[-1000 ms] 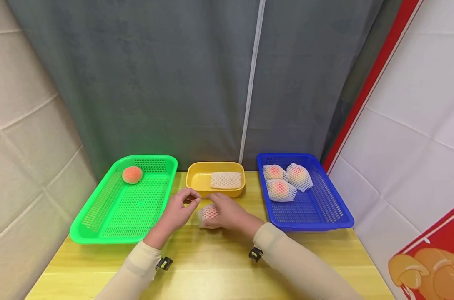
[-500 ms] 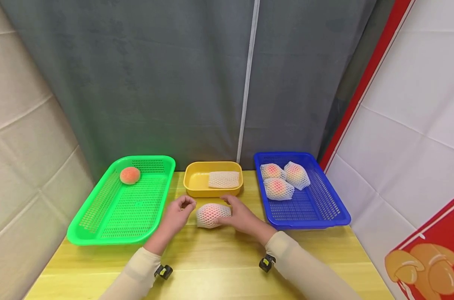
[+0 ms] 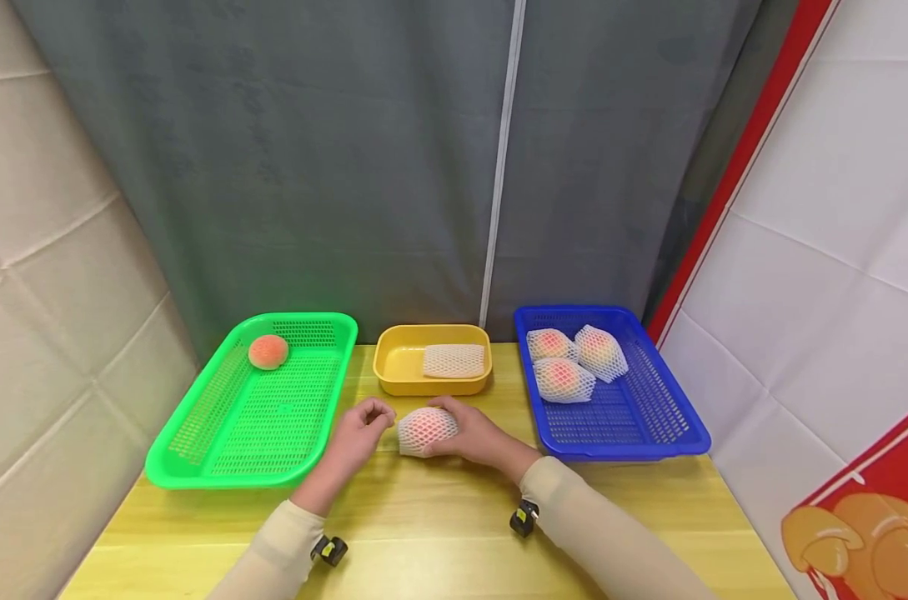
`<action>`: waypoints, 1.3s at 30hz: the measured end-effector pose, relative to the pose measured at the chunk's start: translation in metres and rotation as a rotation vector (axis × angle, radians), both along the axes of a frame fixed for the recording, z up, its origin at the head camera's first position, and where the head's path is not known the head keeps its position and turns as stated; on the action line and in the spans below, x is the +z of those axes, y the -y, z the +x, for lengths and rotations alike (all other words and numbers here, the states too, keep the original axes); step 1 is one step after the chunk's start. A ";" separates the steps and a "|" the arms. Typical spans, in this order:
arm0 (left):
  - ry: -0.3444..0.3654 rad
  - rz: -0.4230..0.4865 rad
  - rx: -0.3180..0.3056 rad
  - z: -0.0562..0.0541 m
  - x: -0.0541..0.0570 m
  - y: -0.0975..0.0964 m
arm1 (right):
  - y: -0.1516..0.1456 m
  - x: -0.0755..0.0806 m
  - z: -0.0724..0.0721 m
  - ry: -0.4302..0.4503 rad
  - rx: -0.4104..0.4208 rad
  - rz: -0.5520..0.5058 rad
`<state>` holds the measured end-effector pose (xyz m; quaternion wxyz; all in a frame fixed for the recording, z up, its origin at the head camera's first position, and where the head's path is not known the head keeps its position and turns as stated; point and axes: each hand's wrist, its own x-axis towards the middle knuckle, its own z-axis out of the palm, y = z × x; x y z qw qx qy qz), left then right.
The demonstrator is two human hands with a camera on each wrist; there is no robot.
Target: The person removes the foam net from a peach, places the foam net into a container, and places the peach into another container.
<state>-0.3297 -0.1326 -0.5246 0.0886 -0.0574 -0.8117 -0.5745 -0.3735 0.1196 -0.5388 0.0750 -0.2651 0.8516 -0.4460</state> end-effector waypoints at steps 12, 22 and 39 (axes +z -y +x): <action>-0.024 -0.021 -0.007 0.000 0.000 -0.004 | 0.006 -0.005 0.001 0.018 0.009 -0.027; -0.088 0.008 -0.029 0.004 0.015 -0.008 | 0.006 0.003 0.006 -0.021 -0.054 -0.094; -0.147 0.068 -0.009 0.006 0.039 0.004 | 0.001 0.078 0.029 -0.173 -0.035 -0.162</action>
